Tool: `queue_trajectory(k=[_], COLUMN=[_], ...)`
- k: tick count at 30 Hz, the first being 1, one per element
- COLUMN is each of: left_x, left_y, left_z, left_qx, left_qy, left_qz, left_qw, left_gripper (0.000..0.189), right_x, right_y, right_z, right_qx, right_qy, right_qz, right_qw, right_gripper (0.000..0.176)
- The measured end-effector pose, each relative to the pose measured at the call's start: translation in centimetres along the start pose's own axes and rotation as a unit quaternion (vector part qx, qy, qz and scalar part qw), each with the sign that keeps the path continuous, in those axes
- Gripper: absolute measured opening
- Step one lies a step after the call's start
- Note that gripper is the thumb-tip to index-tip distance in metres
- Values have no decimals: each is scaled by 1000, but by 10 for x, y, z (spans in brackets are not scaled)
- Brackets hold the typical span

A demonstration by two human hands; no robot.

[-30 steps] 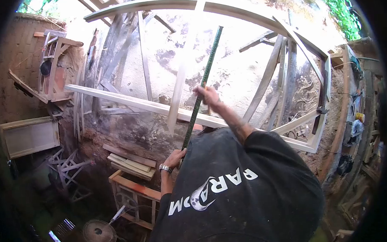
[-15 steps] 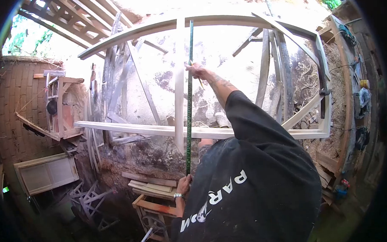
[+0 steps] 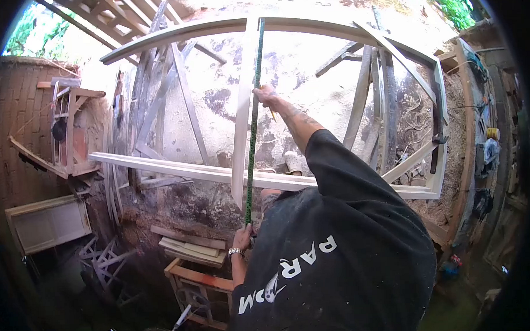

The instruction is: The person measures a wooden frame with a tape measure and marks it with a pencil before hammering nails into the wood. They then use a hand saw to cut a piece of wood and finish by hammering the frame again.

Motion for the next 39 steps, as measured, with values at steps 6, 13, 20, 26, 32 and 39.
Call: queue_trajectory(k=[6,13,20,26,32,39], left_x=[21,38,18,13,25,23], left_y=[-12,-38,-21,-8,-28,-28], left_z=[-4,0,-7,-17,-13,-14], left_qx=[14,4,6,23,25,30], left_qy=[20,45,49,73,73,76], left_qz=[46,60,32,35,15,3], left_qw=[999,997,998,996,997,997], left_gripper=[58,56,57,54,54,53], right_x=[10,-7,-3,16,-22,-143], right_y=[0,12,22,32,36,10], right_z=[5,3,7,7,-13,14], right_qx=[1,74,15,21,75,132], right_qy=[-11,-42,-59,-80,5,-62], right_qz=[-14,-55,-38,-74,-81,-75], right_qw=[1000,995,997,994,994,986], right_gripper=[32,30,30,35,51,77])
Point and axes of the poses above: each hand's wrist, its own x-axis towards the middle knuckle, its own z-axis out of the palm, y = z × x, the point moved 10 cm from there along x, towards the middle knuckle, and after that the axes turned 8 degrees about -z, right-handed, at the moved point
